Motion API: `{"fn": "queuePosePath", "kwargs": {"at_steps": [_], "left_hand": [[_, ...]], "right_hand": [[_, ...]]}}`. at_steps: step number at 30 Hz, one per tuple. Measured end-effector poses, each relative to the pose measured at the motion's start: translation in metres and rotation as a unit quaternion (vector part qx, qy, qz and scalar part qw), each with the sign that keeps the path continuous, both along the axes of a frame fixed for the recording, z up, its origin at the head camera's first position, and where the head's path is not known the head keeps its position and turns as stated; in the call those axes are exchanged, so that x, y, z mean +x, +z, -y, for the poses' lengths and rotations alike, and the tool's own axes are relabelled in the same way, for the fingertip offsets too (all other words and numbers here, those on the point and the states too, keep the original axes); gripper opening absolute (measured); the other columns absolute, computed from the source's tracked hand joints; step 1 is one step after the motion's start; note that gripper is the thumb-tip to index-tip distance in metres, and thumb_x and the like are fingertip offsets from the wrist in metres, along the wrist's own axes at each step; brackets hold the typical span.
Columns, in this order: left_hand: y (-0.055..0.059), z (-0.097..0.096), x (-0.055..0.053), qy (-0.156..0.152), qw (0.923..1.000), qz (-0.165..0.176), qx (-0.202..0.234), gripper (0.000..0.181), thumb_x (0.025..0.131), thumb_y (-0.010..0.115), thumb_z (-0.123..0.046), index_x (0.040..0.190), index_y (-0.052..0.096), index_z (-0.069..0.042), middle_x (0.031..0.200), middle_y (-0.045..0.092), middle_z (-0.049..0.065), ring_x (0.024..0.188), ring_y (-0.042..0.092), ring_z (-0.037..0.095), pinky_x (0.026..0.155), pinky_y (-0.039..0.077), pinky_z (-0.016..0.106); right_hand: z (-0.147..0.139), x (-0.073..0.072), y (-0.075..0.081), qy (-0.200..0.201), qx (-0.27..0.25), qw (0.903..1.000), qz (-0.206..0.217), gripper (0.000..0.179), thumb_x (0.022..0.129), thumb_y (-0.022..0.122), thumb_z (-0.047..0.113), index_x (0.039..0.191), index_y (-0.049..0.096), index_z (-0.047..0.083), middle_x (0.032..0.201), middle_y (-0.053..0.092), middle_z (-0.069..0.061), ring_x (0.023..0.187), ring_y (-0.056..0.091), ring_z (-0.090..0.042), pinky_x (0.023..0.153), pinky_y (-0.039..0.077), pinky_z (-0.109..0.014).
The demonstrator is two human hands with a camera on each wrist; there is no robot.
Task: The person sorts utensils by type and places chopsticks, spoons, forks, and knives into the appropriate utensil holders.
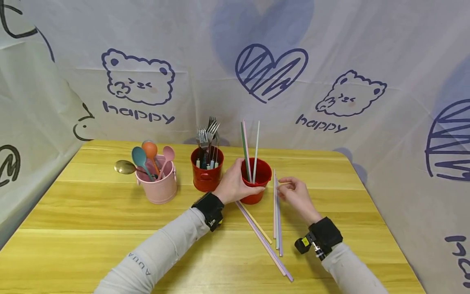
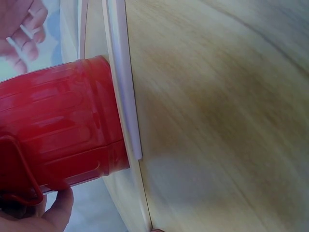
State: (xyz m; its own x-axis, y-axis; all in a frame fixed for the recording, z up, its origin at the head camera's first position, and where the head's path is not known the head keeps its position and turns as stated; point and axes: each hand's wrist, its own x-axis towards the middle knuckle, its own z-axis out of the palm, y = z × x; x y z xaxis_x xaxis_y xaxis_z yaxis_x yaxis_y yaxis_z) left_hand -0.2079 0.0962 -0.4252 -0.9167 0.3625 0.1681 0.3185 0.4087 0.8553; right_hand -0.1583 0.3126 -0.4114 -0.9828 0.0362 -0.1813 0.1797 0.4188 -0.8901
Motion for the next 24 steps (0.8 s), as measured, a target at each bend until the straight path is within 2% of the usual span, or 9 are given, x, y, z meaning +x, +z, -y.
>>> {"fn": "queuePosePath", "kwargs": {"at_steps": [3,5,8,10,13,19,24], "left_hand": [[0.0,0.0,0.0,0.0,1.0,0.005,0.002,0.09,0.076,0.088,-0.035,0.145,0.037,-0.007,0.137,0.057,0.008,0.122,0.06,0.024,0.104,0.055,0.037],[-0.001,-0.001,0.0,0.001,1.0,0.005,0.003,0.09,0.076,0.088,-0.035,0.145,0.037,-0.007,0.137,0.057,0.009,0.122,0.06,0.024,0.104,0.055,0.037],[-0.001,-0.001,0.0,0.002,1.0,0.002,0.002,0.09,0.076,0.088,-0.036,0.145,0.037,-0.008,0.137,0.057,0.009,0.122,0.06,0.024,0.103,0.055,0.037],[0.0,0.0,0.0,0.002,1.0,0.001,0.001,0.089,0.076,0.088,-0.036,0.144,0.037,-0.009,0.137,0.057,0.009,0.122,0.06,0.024,0.103,0.055,0.036],[0.0,0.0,0.001,0.003,1.0,0.004,-0.001,0.089,0.076,0.088,-0.036,0.144,0.037,-0.009,0.137,0.057,0.008,0.122,0.06,0.024,0.103,0.055,0.036],[0.001,0.0,0.001,0.004,0.9999,0.007,-0.006,0.088,0.077,0.087,-0.036,0.145,0.037,-0.009,0.137,0.057,0.008,0.122,0.06,0.024,0.103,0.055,0.036],[0.002,0.0,0.001,0.003,0.9999,0.008,-0.007,0.088,0.077,0.087,-0.035,0.144,0.037,-0.009,0.137,0.057,0.008,0.122,0.06,0.023,0.103,0.055,0.036]], "right_hand": [[-0.003,0.002,-0.005,0.011,0.037,0.9992,-0.006,0.042,0.096,0.049,0.005,0.135,0.046,-0.012,0.109,0.063,-0.024,0.086,0.065,-0.014,0.077,0.059,-0.025],[-0.005,0.003,-0.009,0.02,0.1,0.9942,-0.032,0.041,0.093,0.052,0.005,0.13,0.05,-0.011,0.103,0.063,-0.022,0.081,0.063,-0.016,0.069,0.056,-0.024],[-0.008,0.005,-0.015,0.03,0.208,0.9743,-0.08,0.036,0.089,0.059,0.006,0.123,0.056,-0.008,0.098,0.065,-0.021,0.078,0.063,-0.02,0.064,0.051,-0.025],[-0.008,0.006,-0.018,0.031,0.26,0.9602,-0.098,0.034,0.087,0.064,0.008,0.118,0.059,-0.006,0.095,0.067,-0.019,0.078,0.063,-0.022,0.064,0.048,-0.027],[-0.008,0.007,-0.022,0.036,0.283,0.9534,-0.099,0.033,0.084,0.069,0.008,0.113,0.059,-0.006,0.09,0.069,-0.018,0.077,0.064,-0.023,0.064,0.047,-0.029],[-0.006,0.007,-0.025,0.052,0.286,0.9545,-0.066,0.038,0.081,0.073,0.01,0.111,0.057,-0.008,0.081,0.065,-0.013,0.066,0.056,-0.017,0.059,0.042,-0.026],[-0.004,0.005,-0.028,0.051,0.288,0.9551,-0.045,0.044,0.081,0.073,0.013,0.114,0.056,-0.009,0.081,0.065,-0.012,0.063,0.055,-0.015,0.056,0.042,-0.025]]}}
